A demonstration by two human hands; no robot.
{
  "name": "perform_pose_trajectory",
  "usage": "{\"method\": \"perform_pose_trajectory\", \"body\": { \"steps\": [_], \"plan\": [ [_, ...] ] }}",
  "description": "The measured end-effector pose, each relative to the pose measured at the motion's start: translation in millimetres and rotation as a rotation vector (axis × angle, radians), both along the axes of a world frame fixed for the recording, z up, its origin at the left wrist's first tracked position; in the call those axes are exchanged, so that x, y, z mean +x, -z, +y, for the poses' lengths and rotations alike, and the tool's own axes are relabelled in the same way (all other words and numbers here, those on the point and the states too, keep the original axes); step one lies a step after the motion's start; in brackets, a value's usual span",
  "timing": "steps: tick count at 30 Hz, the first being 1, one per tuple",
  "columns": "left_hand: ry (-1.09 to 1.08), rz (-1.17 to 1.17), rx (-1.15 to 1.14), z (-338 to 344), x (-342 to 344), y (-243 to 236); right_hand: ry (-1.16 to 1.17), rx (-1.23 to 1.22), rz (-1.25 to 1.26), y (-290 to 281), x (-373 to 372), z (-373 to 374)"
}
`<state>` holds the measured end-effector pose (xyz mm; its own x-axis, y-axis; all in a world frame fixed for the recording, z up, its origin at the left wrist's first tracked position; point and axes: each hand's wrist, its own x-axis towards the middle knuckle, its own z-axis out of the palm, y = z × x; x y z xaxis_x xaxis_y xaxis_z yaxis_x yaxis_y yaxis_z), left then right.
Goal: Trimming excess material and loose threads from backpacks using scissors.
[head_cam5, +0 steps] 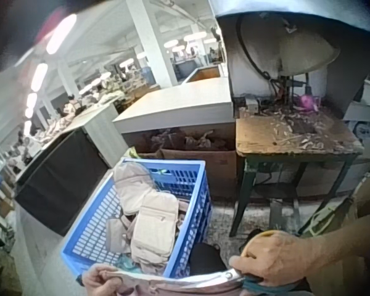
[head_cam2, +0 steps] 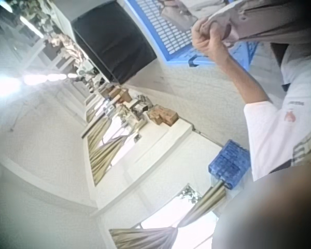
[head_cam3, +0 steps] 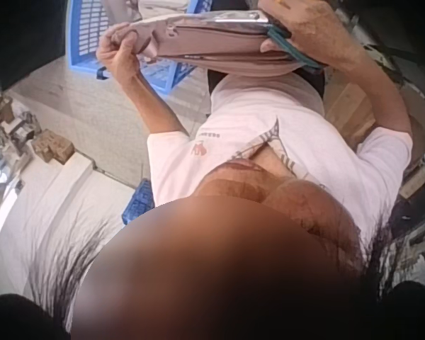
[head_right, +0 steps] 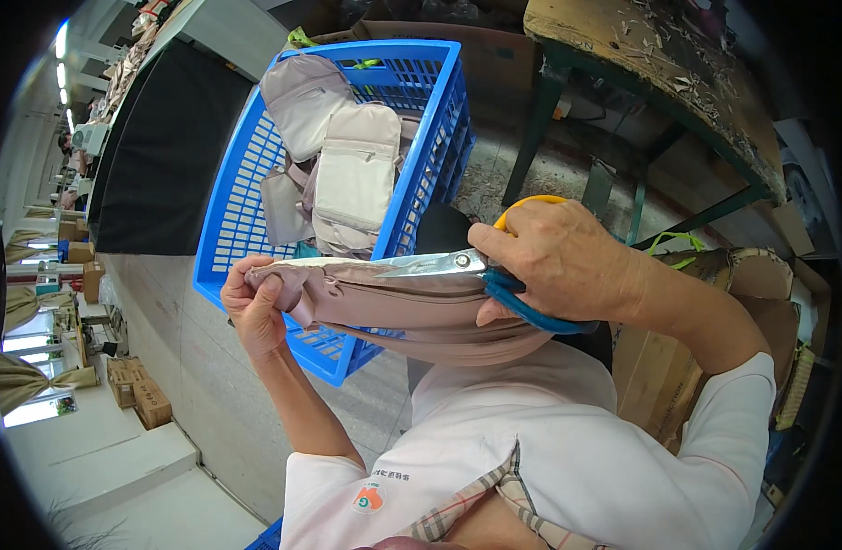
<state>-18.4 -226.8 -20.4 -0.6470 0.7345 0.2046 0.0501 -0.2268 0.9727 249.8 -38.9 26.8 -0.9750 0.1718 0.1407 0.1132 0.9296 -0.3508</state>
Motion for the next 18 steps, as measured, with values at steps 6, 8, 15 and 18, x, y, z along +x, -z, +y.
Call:
{"method": "perform_pose_trajectory", "body": {
  "steps": [6, 8, 15, 18],
  "plan": [
    [-0.045, -0.015, -0.036, 2, 5, -4, -0.045, -0.002, 0.071, 4, -2, 0],
    [0.001, -0.065, -0.076, 1, 6, -11, -0.014, -0.047, -0.043, 2, -2, 1],
    [-0.024, -0.155, -0.086, 11, 22, -27, 0.049, -0.002, 0.102, -7, -16, 4],
    [-0.015, -0.173, -0.079, 16, 29, -31, -0.003, -0.002, 0.091, -11, -25, 1]
  ]
}}
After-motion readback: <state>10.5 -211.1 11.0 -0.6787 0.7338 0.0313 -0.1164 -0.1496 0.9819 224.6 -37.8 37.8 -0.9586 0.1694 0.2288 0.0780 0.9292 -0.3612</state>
